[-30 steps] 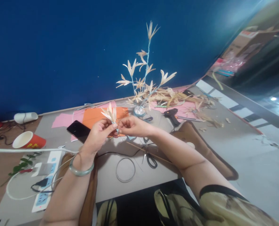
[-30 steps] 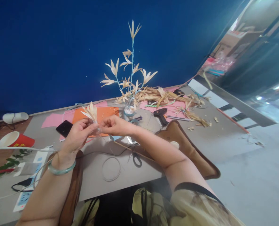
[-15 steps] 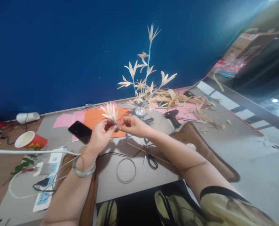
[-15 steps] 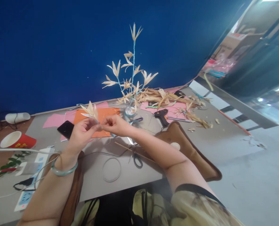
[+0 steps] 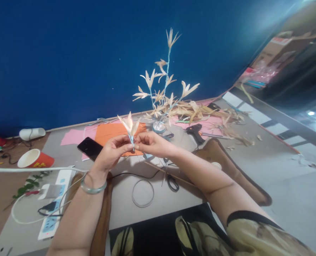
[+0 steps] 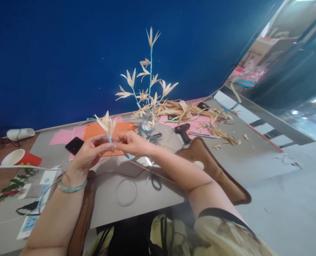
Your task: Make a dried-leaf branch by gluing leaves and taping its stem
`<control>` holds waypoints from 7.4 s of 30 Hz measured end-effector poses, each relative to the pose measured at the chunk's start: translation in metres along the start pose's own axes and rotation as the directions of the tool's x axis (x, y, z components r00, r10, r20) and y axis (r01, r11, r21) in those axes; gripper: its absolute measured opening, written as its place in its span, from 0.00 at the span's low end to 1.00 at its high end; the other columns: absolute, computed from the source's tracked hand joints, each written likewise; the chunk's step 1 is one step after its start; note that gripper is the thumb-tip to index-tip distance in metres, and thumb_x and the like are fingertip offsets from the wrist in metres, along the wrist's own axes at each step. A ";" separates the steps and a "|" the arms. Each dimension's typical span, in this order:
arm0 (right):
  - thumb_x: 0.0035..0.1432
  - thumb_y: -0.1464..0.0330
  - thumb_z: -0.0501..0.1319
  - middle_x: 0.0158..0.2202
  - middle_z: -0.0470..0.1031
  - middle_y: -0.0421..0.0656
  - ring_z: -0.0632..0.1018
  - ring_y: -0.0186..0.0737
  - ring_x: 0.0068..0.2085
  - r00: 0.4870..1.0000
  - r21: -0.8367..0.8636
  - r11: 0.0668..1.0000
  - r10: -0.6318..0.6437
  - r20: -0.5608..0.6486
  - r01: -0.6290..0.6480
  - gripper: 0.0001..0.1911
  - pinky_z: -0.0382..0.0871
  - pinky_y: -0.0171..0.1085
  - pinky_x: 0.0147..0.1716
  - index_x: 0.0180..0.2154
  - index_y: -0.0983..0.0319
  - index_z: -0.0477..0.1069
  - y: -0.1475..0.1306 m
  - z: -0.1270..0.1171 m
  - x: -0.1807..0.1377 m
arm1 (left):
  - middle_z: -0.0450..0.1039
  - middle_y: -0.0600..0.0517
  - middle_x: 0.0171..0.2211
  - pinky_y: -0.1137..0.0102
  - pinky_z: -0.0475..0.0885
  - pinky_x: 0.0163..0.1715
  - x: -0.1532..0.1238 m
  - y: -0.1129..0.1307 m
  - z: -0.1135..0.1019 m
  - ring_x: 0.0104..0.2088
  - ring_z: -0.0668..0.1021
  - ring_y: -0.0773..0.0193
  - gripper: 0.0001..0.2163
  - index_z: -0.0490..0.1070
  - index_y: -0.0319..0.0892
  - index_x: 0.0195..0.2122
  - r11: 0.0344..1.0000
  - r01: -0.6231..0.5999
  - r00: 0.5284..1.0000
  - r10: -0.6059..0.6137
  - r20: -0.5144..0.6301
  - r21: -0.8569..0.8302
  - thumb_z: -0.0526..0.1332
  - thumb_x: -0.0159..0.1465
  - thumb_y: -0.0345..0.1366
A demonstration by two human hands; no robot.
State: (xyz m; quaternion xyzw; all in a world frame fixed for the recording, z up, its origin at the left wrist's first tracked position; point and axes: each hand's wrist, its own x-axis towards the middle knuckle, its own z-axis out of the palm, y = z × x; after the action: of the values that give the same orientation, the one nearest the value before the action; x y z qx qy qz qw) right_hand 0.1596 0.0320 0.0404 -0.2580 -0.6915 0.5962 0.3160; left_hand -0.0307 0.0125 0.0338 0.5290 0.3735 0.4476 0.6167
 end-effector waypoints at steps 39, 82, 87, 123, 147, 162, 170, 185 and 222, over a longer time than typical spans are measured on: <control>0.54 0.64 0.64 0.21 0.68 0.37 0.66 0.25 0.19 0.956 -0.095 0.995 -0.060 -0.287 0.035 0.11 0.58 0.27 0.18 0.27 0.65 0.69 0.003 0.018 -0.002 | 0.65 0.51 0.31 0.69 0.68 0.40 0.004 -0.001 -0.008 0.36 0.70 0.63 0.11 0.69 0.41 0.25 0.823 -0.286 0.938 0.345 -0.032 0.491 0.64 0.59 0.40; 0.52 0.67 0.64 0.16 0.65 0.32 0.65 0.24 0.15 0.982 0.015 0.997 0.080 -0.173 -0.079 0.08 0.57 0.26 0.14 0.29 0.64 0.67 0.003 0.013 0.001 | 0.71 0.52 0.26 0.70 0.70 0.32 0.001 0.006 -0.008 0.29 0.74 0.65 0.11 0.74 0.39 0.26 0.905 -0.154 0.977 0.199 -0.075 0.396 0.69 0.54 0.42; 0.52 0.69 0.62 0.17 0.65 0.33 0.66 0.25 0.17 0.979 -0.062 0.993 0.088 -0.184 -0.101 0.06 0.57 0.26 0.16 0.29 0.65 0.67 0.005 0.010 0.002 | 0.73 0.50 0.27 0.69 0.71 0.35 0.003 0.007 -0.006 0.31 0.76 0.62 0.11 0.75 0.39 0.29 0.868 -0.115 0.975 0.192 -0.113 0.483 0.68 0.55 0.43; 0.55 0.72 0.61 0.28 0.76 0.41 0.69 0.29 0.26 0.999 -0.520 0.853 -0.041 0.022 0.046 0.05 0.60 0.31 0.26 0.31 0.65 0.77 -0.018 -0.027 -0.007 | 0.74 0.52 0.25 0.69 0.73 0.33 -0.004 0.012 0.003 0.28 0.76 0.64 0.06 0.72 0.40 0.30 0.914 -0.088 0.990 0.126 -0.070 0.397 0.65 0.56 0.37; 0.56 0.69 0.61 0.31 0.75 0.40 0.75 0.26 0.22 0.996 -0.203 0.976 0.088 0.012 -0.084 0.08 0.69 0.27 0.20 0.39 0.65 0.73 -0.003 -0.022 0.000 | 0.76 0.50 0.29 0.69 0.72 0.34 -0.006 0.012 0.004 0.32 0.77 0.62 0.06 0.73 0.40 0.32 0.838 -0.094 0.991 0.130 -0.029 0.538 0.62 0.59 0.37; 0.52 0.78 0.55 0.24 0.76 0.40 0.75 0.31 0.23 0.988 -0.423 0.898 0.152 0.031 -0.125 0.13 0.70 0.31 0.26 0.36 0.66 0.75 -0.001 -0.016 -0.001 | 0.78 0.51 0.37 0.69 0.69 0.38 -0.008 0.010 0.005 0.39 0.78 0.60 0.08 0.75 0.43 0.38 0.703 -0.143 0.989 0.067 0.135 0.697 0.57 0.64 0.37; 0.56 0.68 0.61 0.19 0.71 0.35 0.73 0.27 0.21 0.986 -0.309 0.947 0.130 0.107 -0.092 0.06 0.67 0.27 0.23 0.32 0.65 0.74 -0.006 -0.021 -0.001 | 0.78 0.50 0.38 0.69 0.70 0.37 -0.008 0.004 0.002 0.39 0.78 0.60 0.08 0.75 0.42 0.39 0.756 -0.095 0.995 0.059 0.076 0.647 0.59 0.63 0.38; 0.47 0.68 0.63 0.22 0.71 0.38 0.67 0.27 0.22 0.948 -0.096 0.992 0.052 -0.314 -0.086 0.07 0.59 0.29 0.22 0.26 0.67 0.73 0.020 0.011 0.010 | 0.75 0.53 0.26 0.71 0.72 0.32 -0.003 0.000 0.004 0.29 0.77 0.65 0.05 0.71 0.40 0.32 0.808 -0.098 0.973 0.200 -0.113 0.580 0.61 0.60 0.36; 0.47 0.61 0.71 0.18 0.67 0.33 0.64 0.24 0.17 0.977 0.341 0.940 0.085 -0.197 -0.013 0.18 0.53 0.26 0.15 0.26 0.64 0.65 0.011 0.023 0.002 | 0.74 0.48 0.34 0.62 0.75 0.41 0.002 -0.004 -0.005 0.37 0.77 0.60 0.07 0.80 0.42 0.34 0.995 -0.091 0.995 0.093 0.047 -0.044 0.68 0.56 0.38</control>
State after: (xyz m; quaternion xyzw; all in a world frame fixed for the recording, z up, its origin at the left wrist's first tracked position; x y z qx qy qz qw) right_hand 0.1412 0.0198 0.0279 -0.2785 -0.5354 0.6832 0.4112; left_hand -0.0339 0.0152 0.0294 0.5435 0.3240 0.4701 0.6153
